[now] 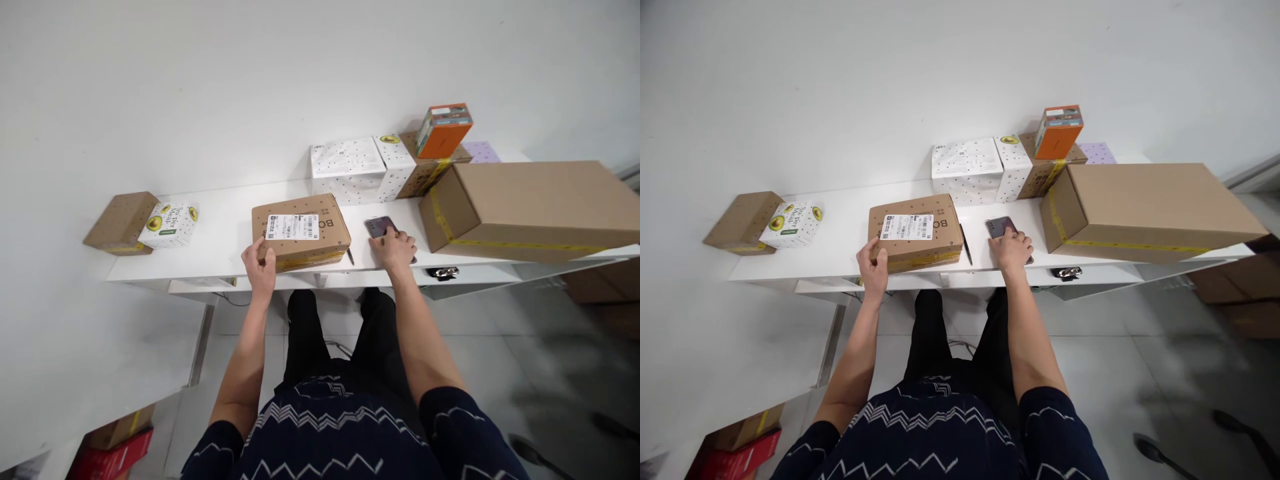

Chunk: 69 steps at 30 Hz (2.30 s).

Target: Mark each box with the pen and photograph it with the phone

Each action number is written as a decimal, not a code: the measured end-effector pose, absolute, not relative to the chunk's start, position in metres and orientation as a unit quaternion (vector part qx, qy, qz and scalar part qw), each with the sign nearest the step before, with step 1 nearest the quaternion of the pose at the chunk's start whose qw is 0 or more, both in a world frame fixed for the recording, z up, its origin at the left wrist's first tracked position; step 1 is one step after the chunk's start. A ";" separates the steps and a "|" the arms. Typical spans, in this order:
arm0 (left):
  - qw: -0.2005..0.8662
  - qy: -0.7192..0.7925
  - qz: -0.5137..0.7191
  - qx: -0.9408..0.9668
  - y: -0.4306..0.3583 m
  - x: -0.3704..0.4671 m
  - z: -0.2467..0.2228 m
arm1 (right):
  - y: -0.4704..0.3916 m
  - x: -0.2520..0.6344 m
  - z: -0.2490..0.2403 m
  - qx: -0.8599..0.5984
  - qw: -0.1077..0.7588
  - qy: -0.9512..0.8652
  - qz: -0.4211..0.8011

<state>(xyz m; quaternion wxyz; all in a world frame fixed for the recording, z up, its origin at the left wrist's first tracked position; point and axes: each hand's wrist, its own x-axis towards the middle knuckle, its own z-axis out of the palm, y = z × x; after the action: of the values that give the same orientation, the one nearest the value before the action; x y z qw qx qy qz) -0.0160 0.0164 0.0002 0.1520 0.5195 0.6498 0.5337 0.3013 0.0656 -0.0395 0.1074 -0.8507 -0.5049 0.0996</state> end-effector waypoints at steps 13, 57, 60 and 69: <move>0.149 0.642 0.536 0.528 0.013 -0.017 0.001 | 0.004 0.320 -0.021 -0.647 0.543 -0.276 0.459; 0.115 0.630 0.535 0.550 0.012 -0.017 -0.003 | -0.039 0.181 0.061 -0.088 0.500 -0.148 0.848; 0.122 0.627 0.539 0.549 0.012 -0.018 -0.003 | -0.039 0.180 0.063 -0.083 0.500 -0.146 0.850; 0.115 0.636 0.532 0.547 0.013 -0.018 -0.003 | -0.039 0.185 0.056 -0.101 0.505 -0.144 0.845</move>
<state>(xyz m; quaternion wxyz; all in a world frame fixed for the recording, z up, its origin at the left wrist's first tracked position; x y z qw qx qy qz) -0.0183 0.0133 -0.0026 0.1150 0.5474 0.6356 0.5321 0.1853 -0.0394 0.0564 0.5047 -0.1013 -0.1444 0.8451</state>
